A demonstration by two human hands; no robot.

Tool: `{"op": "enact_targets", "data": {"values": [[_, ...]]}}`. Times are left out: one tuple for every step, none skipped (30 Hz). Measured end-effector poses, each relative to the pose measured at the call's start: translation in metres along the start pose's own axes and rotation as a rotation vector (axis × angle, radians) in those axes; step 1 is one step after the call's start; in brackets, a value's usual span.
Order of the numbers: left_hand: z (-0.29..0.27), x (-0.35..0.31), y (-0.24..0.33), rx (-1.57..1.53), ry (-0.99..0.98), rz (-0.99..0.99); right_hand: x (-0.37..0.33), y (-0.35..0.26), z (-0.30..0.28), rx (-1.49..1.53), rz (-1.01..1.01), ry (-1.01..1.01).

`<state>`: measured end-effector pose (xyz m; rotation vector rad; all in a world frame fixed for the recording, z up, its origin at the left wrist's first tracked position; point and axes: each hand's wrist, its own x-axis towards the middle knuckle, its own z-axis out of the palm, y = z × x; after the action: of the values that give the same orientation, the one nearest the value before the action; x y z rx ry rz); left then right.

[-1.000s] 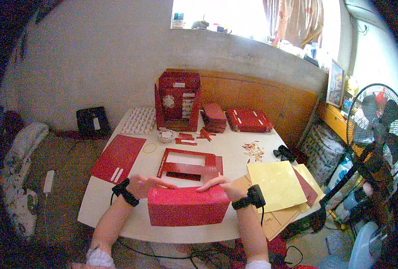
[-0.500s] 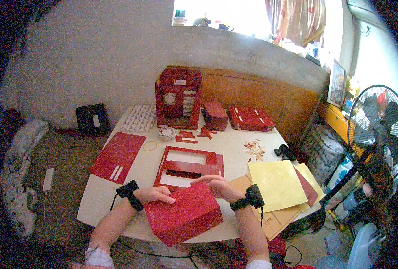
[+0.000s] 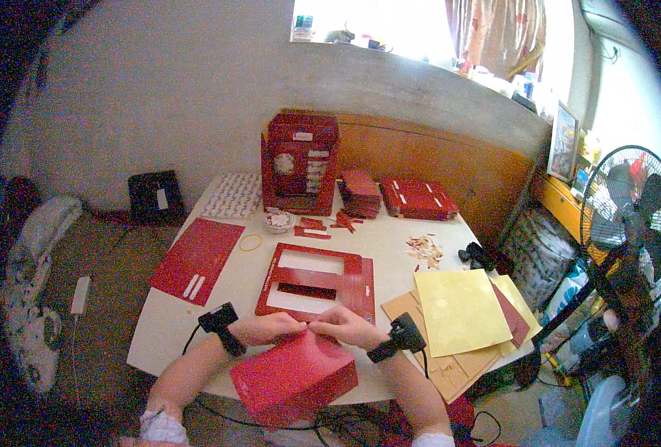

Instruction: The recorder is folding and assembling paper money wallets/envelopes.

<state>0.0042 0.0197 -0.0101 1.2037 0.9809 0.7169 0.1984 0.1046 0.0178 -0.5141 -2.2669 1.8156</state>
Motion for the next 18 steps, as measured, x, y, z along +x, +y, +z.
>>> {"op": "enact_targets", "data": {"values": [[0.003,0.002,0.001,0.176,0.051,0.035,0.001,0.000,0.005,0.032,-0.037,-0.025],[0.004,0.001,0.004,0.177,0.048,0.034,0.005,0.012,0.005,0.034,-0.049,-0.020],[0.005,-0.002,0.008,0.140,-0.038,0.079,0.004,0.013,0.003,0.035,-0.047,-0.017],[0.005,-0.005,0.012,0.102,-0.117,0.123,0.004,0.012,0.003,0.019,-0.043,-0.021],[0.005,-0.004,0.012,0.101,-0.116,0.122,0.004,0.010,0.003,0.003,-0.039,-0.024],[0.005,-0.004,0.011,0.115,-0.118,0.127,0.004,0.009,0.002,0.005,-0.039,-0.025],[0.004,-0.004,0.011,0.130,-0.117,0.134,0.003,0.007,0.002,-0.020,-0.027,-0.019],[0.001,-0.003,0.008,0.130,-0.115,0.134,0.002,0.005,0.001,-0.045,-0.016,-0.014],[-0.004,-0.001,0.002,0.196,-0.128,0.135,0.001,0.003,-0.001,-0.045,-0.017,-0.016],[-0.007,0.000,0.000,0.262,-0.143,0.137,-0.001,0.000,-0.004,-0.074,-0.020,0.043],[-0.009,-0.001,-0.001,0.262,-0.143,0.137,-0.004,0.000,-0.008,-0.103,-0.023,0.103],[-0.011,-0.003,0.000,0.238,-0.138,0.088,-0.005,0.004,-0.014,-0.052,0.034,0.096],[-0.013,-0.004,0.001,0.212,-0.133,0.039,-0.005,0.003,-0.013,-0.051,0.034,0.095],[-0.015,-0.005,0.004,0.279,-0.163,0.082,-0.005,0.000,-0.012,0.010,0.017,0.078],[-0.014,-0.007,0.006,0.278,-0.161,0.082,-0.005,-0.002,-0.011,0.072,0.000,0.061],[-0.011,-0.008,0.008,0.279,-0.173,0.117,-0.004,0.003,-0.012,0.072,-0.001,0.062],[-0.009,-0.009,0.010,0.279,-0.184,0.151,-0.002,0.011,-0.014,0.030,-0.016,0.058],[-0.007,-0.010,0.013,0.281,-0.185,0.151,-0.002,0.016,-0.016,-0.013,-0.032,0.053]]}}
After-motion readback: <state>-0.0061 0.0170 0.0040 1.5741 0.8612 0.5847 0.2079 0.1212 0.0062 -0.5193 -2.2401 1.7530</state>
